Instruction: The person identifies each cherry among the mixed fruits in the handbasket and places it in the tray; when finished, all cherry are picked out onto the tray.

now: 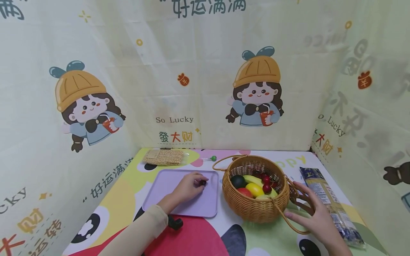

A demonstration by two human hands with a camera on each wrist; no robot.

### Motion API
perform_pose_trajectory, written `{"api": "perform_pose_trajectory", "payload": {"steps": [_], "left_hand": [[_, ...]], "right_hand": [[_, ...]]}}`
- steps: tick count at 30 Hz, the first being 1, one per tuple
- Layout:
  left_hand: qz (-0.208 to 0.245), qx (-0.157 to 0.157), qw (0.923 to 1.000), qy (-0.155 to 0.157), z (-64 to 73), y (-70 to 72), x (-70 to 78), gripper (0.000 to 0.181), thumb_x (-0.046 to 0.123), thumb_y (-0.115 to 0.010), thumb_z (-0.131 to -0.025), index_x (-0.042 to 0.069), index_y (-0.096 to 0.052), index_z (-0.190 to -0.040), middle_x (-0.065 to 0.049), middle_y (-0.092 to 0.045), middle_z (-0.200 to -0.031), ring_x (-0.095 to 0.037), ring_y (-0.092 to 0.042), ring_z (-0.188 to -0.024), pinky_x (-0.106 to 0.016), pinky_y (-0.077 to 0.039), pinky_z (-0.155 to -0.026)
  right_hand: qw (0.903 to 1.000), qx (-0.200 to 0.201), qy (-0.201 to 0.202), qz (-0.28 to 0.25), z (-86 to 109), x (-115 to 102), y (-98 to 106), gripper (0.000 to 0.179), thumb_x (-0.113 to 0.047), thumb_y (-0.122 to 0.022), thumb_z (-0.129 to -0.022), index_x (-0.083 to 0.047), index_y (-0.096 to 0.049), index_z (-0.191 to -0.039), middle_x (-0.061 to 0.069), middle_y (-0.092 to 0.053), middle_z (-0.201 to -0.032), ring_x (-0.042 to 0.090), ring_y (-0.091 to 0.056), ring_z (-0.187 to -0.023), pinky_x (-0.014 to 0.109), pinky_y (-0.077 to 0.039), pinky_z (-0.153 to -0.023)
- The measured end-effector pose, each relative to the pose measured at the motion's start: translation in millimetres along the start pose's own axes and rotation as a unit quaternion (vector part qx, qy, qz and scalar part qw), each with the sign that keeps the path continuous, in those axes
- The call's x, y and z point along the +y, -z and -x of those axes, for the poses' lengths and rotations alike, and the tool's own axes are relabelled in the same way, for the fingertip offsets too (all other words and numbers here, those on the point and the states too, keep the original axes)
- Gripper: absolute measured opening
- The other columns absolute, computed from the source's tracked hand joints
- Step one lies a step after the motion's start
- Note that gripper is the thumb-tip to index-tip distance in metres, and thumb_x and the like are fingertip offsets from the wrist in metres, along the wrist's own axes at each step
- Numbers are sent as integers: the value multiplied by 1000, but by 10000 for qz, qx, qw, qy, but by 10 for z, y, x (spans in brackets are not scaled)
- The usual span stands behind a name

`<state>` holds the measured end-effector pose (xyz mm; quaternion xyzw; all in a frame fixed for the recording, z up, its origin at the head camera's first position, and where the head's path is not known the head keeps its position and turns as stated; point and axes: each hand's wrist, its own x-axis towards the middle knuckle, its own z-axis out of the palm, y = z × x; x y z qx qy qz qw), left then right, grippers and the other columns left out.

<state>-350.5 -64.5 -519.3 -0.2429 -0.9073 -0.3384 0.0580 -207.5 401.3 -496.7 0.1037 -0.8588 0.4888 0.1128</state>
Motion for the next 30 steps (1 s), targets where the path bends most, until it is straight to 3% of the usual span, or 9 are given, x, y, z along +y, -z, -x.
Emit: {"api": "perform_pose_trajectory", "payload": {"steps": [7,14,18,24,27,30], "left_hand": [[-130,6,9999,-27,21,-2,14,33,5,-83,-95,12,-84,-127,-3,-78,-119,-16,-72,-105,-33,-62,-94],[-344,337,9988,-50,57,129,119,32,15,-84,-96,16,-82,-129,-4,-77,-128,-27,-69,-122,-46,-58,-104],[-196,419,9985,-285,35,228,243,31,15,-82,-97,18,-81,-128,-4,-78,-129,-27,-69,-124,-46,-57,-105],[-67,458,9977,-504,-14,336,489,31,17,-84,-98,23,-81,-128,6,-76,-130,-14,-67,-128,-42,-57,-108],[80,410,9971,-632,-39,376,667,32,19,-84,-98,25,-80,-129,7,-75,-132,-12,-67,-132,-40,-60,-107],[256,307,9964,-748,-65,394,890,32,20,-84,-98,26,-80,-130,10,-75,-133,-12,-63,-140,-43,-57,-116]], "right_hand": [[10000,-72,-33,-58,26,23,17,99,-5,-84,-99,-26,-28,-177,-32,-38,-163,-22,-50,-128,12,-57,-95],[10000,-42,3,-12,9,8,1,99,-6,-85,-97,-25,-30,-177,-32,-39,-161,-21,-52,-128,13,-58,-95],[10000,-31,33,-14,-14,16,-6,99,-6,-86,-97,-25,-31,-177,-32,-39,-161,-21,-51,-128,13,-57,-95],[9999,-12,88,-47,-28,59,-1,99,-2,-85,-96,-24,-31,-176,-33,-39,-160,-21,-50,-128,12,-56,-95],[9999,-11,91,-63,-24,71,4,100,-2,-85,-95,-24,-32,-176,-33,-39,-161,-20,-51,-128,12,-57,-95],[10000,-23,64,-45,-14,70,11,99,-3,-85,-96,-25,-31,-176,-33,-38,-161,-21,-50,-128,13,-57,-95]]}}
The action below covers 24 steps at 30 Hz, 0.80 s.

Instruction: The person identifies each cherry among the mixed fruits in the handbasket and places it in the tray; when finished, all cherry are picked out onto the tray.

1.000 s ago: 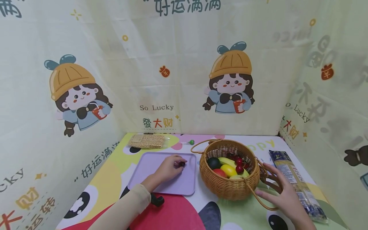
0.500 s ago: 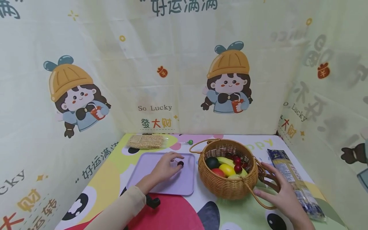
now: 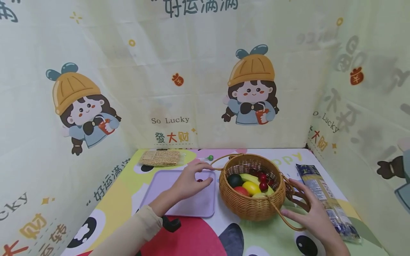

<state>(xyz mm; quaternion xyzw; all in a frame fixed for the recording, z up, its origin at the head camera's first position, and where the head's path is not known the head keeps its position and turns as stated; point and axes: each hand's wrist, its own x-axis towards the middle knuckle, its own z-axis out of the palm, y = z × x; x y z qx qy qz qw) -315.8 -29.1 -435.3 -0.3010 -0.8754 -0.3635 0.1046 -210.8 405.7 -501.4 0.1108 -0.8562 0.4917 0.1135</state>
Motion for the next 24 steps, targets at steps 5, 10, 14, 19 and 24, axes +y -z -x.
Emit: {"api": "perform_pose_trajectory", "payload": {"steps": [5,10,14,19,24], "left_hand": [[164,-172,9988,-422,-127,-37,323,28,27,-84,-100,29,-80,-127,16,-73,-132,-8,-62,-137,-39,-52,-121],[302,-575,9940,-875,-331,-116,595,25,30,-83,-101,31,-78,-125,18,-70,-131,-2,-62,-131,-27,-55,-113],[244,-958,9898,-1024,-502,-192,749,26,31,-81,-102,31,-78,-128,17,-70,-133,1,-59,-133,-21,-53,-112],[260,-1500,9829,-1035,-716,-318,832,29,33,-77,-105,29,-77,-133,17,-70,-135,5,-59,-128,-11,-50,-105],[537,-1823,9798,-624,-873,-451,837,28,35,-78,-105,30,-78,-133,19,-72,-134,1,-63,-120,-11,-54,-96]], "right_hand": [[10000,-52,23,20,-9,-58,-6,100,-4,-85,-96,-26,-30,-177,-32,-38,-163,-20,-49,-129,12,-56,-96],[9999,-106,-2,-7,-2,-80,10,99,-3,-83,-98,-26,-28,-177,-29,-38,-165,-21,-50,-130,11,-55,-97],[9998,-148,-144,15,-1,-58,20,98,-6,-81,-101,-28,-26,-178,-29,-37,-165,-22,-49,-129,11,-55,-95],[9996,-189,-209,-43,2,-22,5,98,-5,-81,-101,-28,-25,-178,-30,-37,-165,-22,-50,-130,10,-55,-95],[9997,-208,-121,-86,-7,-24,-12,99,-1,-80,-100,-27,-25,-178,-29,-37,-165,-21,-49,-131,10,-55,-96]]}}
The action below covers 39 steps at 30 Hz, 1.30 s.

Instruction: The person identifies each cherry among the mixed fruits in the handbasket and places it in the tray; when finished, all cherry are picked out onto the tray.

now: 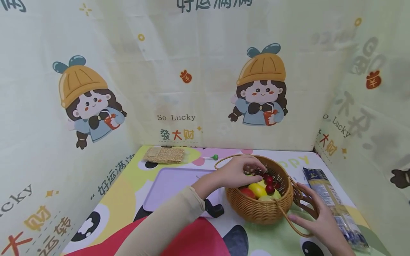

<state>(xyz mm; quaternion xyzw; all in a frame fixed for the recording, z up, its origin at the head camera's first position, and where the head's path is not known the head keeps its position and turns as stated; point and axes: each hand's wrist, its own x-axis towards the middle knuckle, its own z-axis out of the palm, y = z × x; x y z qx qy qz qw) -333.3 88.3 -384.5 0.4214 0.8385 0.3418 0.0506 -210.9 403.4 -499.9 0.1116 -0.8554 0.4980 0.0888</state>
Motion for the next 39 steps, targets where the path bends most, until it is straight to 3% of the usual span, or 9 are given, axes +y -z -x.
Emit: {"api": "perform_pose_trajectory", "payload": {"steps": [4,11,16,20,23,31,35,39], "left_hand": [[211,-384,9982,407,-172,-40,-9,28,34,-80,-104,28,-80,-131,17,-74,-128,3,-64,-111,-11,-53,-91],[-30,-1155,9897,842,-447,-88,-47,30,34,-78,-105,26,-80,-134,15,-77,-127,6,-65,-110,-8,-49,-90],[537,-1762,9746,1273,-539,-157,-69,32,28,-76,-107,21,-78,-138,10,-78,-129,2,-67,-107,-12,-53,-87],[533,-2153,9672,1240,-555,-222,-73,35,26,-73,-108,20,-76,-142,13,-78,-131,3,-65,-106,-10,-50,-90],[348,-2286,9668,1089,-563,-270,-83,36,26,-71,-109,20,-76,-144,15,-78,-130,5,-64,-107,-8,-47,-92],[286,-2381,9629,1239,-610,-393,-70,35,24,-71,-109,22,-76,-144,18,-78,-130,8,-62,-114,-7,-46,-96],[41,-2425,9616,1283,-622,-435,-40,37,24,-72,-108,26,-75,-146,20,-77,-133,11,-62,-121,-5,-45,-96],[11,-2453,9618,1215,-624,-457,6,37,18,-73,-107,23,-77,-144,17,-80,-129,11,-65,-115,-4,-47,-92]], "right_hand": [[10000,15,65,20,-2,2,-1,99,0,-80,-100,-26,-25,-178,-29,-38,-165,-21,-50,-131,11,-56,-96],[9999,-22,109,-32,-5,31,-21,98,2,-79,-100,-25,-25,-178,-31,-37,-164,-23,-48,-132,11,-56,-96],[9999,-51,126,-12,-10,20,-31,99,1,-79,-100,-26,-24,-178,-30,-36,-166,-24,-46,-133,9,-54,-97],[9995,-51,297,50,-2,-2,-37,103,5,-80,-97,-23,-24,-178,-29,-35,-168,-24,-45,-135,9,-54,-97],[9991,-12,391,182,12,-14,-39,104,6,-82,-95,-21,-25,-178,-31,-35,-168,-25,-44,-136,8,-54,-97],[9992,12,104,387,44,-6,-21,103,-3,-83,-98,-27,-24,-179,-35,-32,-164,-29,-41,-131,9,-55,-93],[9990,-5,207,399,41,-24,-28,105,-2,-84,-96,-26,-23,-179,-33,-31,-166,-29,-40,-133,7,-53,-95],[9988,-33,315,373,37,-32,-26,109,0,-86,-94,-26,-22,-179,-32,-29,-167,-30,-38,-134,6,-52,-95]]}}
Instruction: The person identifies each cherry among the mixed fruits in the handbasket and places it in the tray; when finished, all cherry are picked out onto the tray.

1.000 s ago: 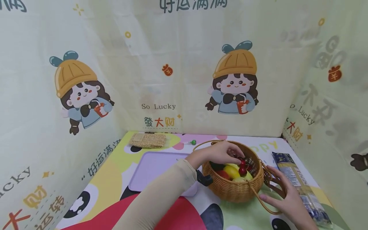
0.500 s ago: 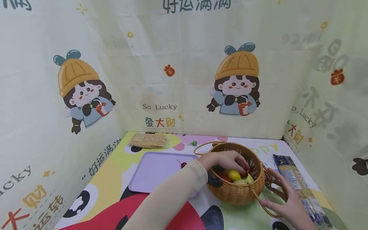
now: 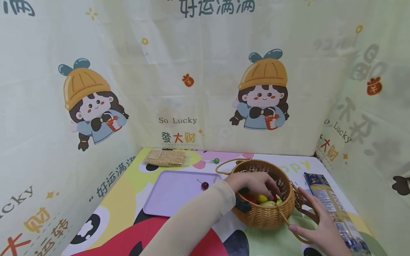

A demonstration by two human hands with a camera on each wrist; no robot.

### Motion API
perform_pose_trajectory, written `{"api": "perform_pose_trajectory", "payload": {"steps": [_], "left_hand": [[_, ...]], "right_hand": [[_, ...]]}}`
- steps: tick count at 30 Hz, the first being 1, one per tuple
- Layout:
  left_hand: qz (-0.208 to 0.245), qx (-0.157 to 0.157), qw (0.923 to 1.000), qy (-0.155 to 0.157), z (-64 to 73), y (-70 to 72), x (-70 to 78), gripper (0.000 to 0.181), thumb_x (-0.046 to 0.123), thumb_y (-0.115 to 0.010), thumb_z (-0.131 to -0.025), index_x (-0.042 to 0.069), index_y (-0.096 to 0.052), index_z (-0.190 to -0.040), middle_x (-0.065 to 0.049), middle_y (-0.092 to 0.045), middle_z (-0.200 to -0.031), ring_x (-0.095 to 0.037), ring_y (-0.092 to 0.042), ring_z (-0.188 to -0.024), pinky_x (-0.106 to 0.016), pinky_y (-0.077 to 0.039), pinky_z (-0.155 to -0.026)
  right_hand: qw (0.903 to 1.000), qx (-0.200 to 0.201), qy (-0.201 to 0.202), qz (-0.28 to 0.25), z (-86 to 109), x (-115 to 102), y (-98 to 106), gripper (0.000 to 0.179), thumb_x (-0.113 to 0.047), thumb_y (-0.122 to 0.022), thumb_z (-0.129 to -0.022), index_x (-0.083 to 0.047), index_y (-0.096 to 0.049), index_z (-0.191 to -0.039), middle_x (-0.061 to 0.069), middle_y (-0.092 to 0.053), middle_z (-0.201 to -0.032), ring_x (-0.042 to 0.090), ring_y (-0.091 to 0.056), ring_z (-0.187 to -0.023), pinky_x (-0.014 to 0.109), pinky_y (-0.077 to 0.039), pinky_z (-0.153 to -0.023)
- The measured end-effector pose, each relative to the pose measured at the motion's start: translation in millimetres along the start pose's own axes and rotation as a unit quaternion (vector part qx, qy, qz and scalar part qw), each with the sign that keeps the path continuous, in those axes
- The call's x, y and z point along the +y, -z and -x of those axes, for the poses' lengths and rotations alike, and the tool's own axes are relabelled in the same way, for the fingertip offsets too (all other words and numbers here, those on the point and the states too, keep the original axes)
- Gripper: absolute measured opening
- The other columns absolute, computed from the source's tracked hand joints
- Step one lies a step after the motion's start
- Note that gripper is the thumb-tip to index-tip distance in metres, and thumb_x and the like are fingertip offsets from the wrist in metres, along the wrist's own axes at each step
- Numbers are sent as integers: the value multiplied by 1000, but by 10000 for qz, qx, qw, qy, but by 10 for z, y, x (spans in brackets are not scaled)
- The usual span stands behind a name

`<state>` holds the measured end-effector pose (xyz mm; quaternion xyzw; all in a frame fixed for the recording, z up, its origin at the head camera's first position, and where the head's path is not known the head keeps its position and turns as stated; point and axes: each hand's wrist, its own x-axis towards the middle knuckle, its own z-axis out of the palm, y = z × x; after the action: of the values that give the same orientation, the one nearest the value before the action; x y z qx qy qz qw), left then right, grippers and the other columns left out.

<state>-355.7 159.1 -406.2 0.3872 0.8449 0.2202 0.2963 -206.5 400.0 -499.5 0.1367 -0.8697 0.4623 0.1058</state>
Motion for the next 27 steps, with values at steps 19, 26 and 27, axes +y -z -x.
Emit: {"api": "perform_pose_trajectory", "payload": {"steps": [19,26,27], "left_hand": [[-588,217,9979,159,-29,-66,169,24,19,-74,-107,27,-84,-127,20,-79,-115,9,-65,-97,-7,-50,-81],[-481,722,9961,-129,86,24,46,21,19,-75,-107,27,-84,-124,23,-75,-106,10,-64,-96,-8,-50,-81],[-521,818,9951,-172,114,39,32,20,20,-76,-106,27,-84,-123,23,-74,-104,9,-63,-95,-8,-50,-81]], "right_hand": [[10000,2,-16,-64,0,33,-32,107,-2,-85,-96,-26,-23,-179,-31,-29,-167,-29,-40,-133,6,-52,-95],[9999,-9,-104,-39,4,18,-47,104,-4,-84,-98,-25,-23,-179,-29,-30,-168,-28,-40,-133,5,-51,-94],[9999,7,-124,-17,5,20,-50,104,-5,-84,-98,-26,-23,-179,-30,-30,-167,-28,-40,-132,5,-51,-94]]}}
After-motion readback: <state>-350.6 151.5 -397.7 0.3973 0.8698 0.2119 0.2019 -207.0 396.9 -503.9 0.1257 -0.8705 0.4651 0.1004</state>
